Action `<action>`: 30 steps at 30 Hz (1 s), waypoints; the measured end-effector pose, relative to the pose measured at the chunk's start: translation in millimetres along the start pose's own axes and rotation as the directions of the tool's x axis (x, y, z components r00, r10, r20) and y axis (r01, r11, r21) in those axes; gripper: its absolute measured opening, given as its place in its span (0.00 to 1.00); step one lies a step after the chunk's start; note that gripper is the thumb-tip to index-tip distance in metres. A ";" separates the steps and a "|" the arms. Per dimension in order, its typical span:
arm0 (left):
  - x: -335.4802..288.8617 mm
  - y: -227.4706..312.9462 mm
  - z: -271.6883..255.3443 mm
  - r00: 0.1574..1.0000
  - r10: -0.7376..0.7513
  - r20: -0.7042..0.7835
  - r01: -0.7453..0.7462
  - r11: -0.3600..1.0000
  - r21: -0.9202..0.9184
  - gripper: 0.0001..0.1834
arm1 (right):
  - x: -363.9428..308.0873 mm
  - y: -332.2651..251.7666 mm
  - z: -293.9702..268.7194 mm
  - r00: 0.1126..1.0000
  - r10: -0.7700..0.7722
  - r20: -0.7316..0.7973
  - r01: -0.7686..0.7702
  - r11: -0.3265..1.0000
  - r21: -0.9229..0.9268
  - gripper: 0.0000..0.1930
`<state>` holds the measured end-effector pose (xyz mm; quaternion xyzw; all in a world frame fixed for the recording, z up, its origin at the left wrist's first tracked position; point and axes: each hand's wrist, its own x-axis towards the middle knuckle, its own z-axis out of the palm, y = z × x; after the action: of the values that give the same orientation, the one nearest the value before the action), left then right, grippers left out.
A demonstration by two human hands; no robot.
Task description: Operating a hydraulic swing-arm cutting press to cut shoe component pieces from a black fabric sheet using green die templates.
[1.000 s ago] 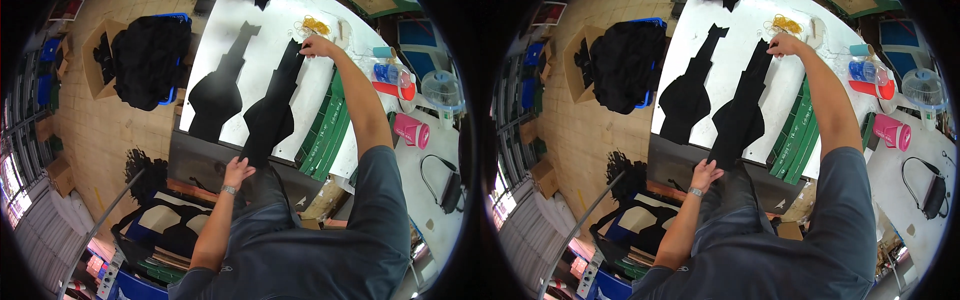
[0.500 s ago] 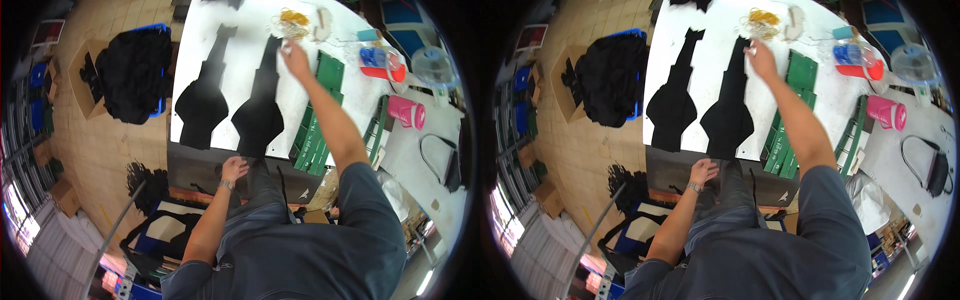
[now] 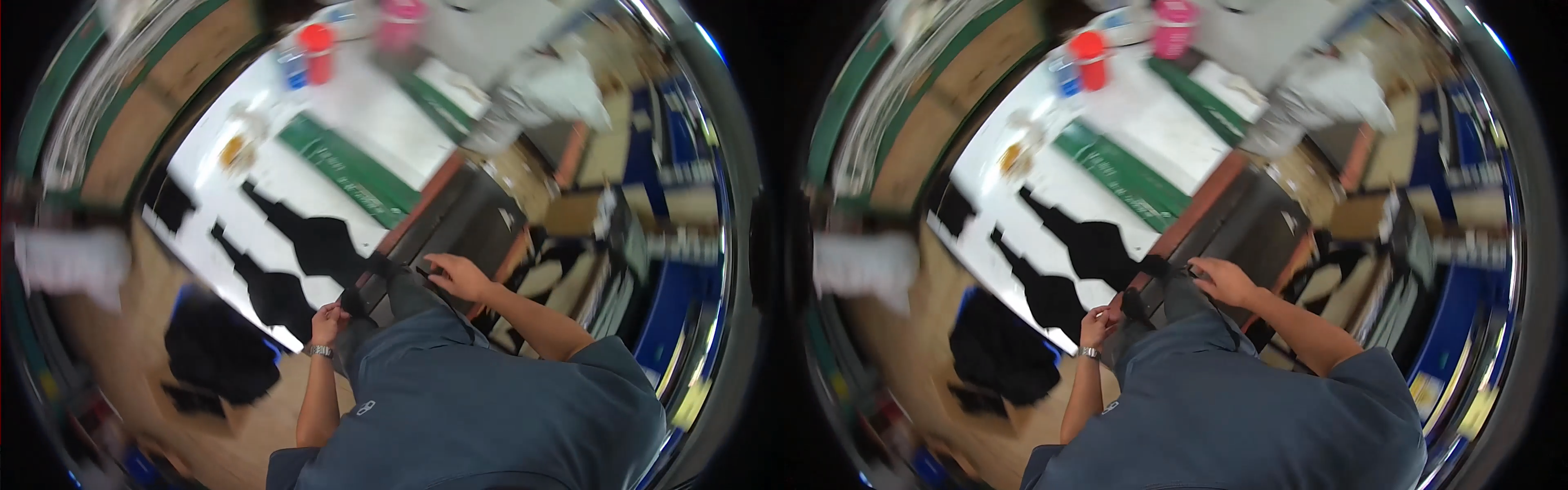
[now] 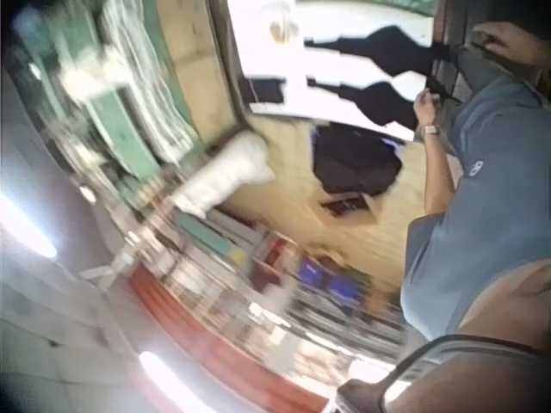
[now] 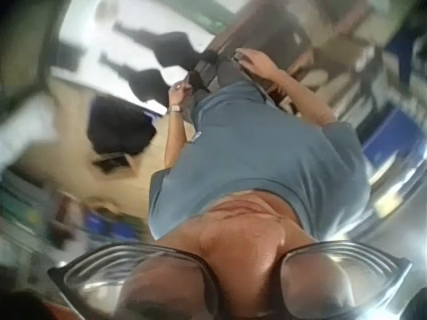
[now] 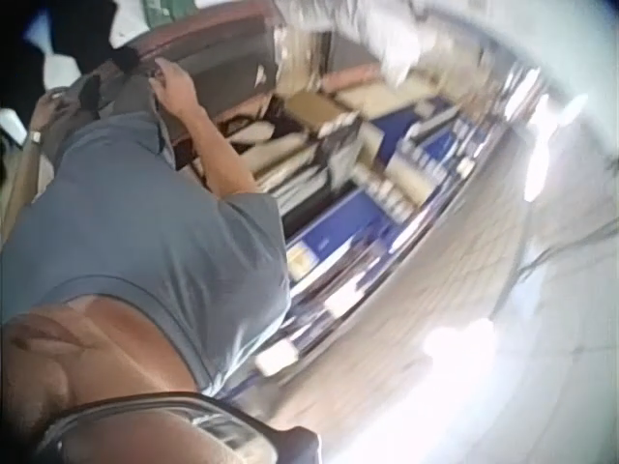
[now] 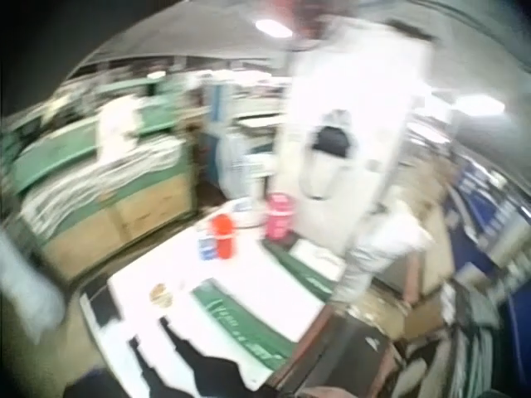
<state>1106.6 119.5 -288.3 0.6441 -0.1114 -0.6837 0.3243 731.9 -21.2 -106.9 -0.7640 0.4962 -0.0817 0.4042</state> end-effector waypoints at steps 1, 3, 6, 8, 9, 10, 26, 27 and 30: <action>5.6 20.4 3.7 0.997 -0.010 0.075 0.001 0.993 0.121 0.14 | -27.0 -1.7 -6.0 0.992 0.073 -0.104 -0.071 0.997 0.022 0.23; 20.0 48.2 1.8 0.976 -0.022 0.219 -0.058 0.934 0.353 0.16 | -84.8 -16.1 -8.0 0.846 0.383 -0.370 -0.270 0.908 0.321 0.20; 10.5 94.9 45.7 0.962 -0.095 0.256 -0.057 0.846 0.530 0.20 | -175.0 -20.1 17.0 0.571 0.533 -0.625 -0.330 0.846 0.420 0.14; 10.8 114.4 72.6 0.956 -0.135 0.261 -0.058 0.784 0.618 0.26 | -235.5 -28.2 45.0 0.413 0.560 -0.718 -0.371 0.824 0.429 0.12; 7.7 120.8 95.5 0.950 -0.146 0.276 -0.081 0.738 0.670 0.27 | -262.6 -31.9 61.0 0.369 0.539 -0.757 -0.401 0.827 0.394 0.10; 4.5 120.6 120.5 0.935 -0.149 0.321 -0.138 0.683 0.718 0.27 | -287.0 -34.8 75.6 0.346 0.510 -0.787 -0.430 0.832 0.350 0.08; -384.7 -204.7 516.3 -0.598 -0.644 0.477 -0.768 0.290 -0.571 0.32 | -700.1 -89.0 244.1 -0.685 0.418 -0.597 -0.654 0.009 0.756 0.12; -411.0 -235.3 512.4 -0.637 -0.672 0.378 -0.670 0.240 -0.702 0.37 | -726.5 -89.8 247.7 -0.709 0.402 -0.579 -0.650 -0.055 0.758 0.14; -462.3 -314.0 496.3 -0.627 -0.767 0.136 -0.485 0.248 -0.839 0.50 | -786.3 -93.5 259.4 -0.737 0.409 -0.539 -0.631 -0.129 0.765 0.28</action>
<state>520.8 499.3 -21.3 0.5487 0.8078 0.2001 0.0803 544.4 783.0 4.6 0.1083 0.9767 -0.1061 -0.1520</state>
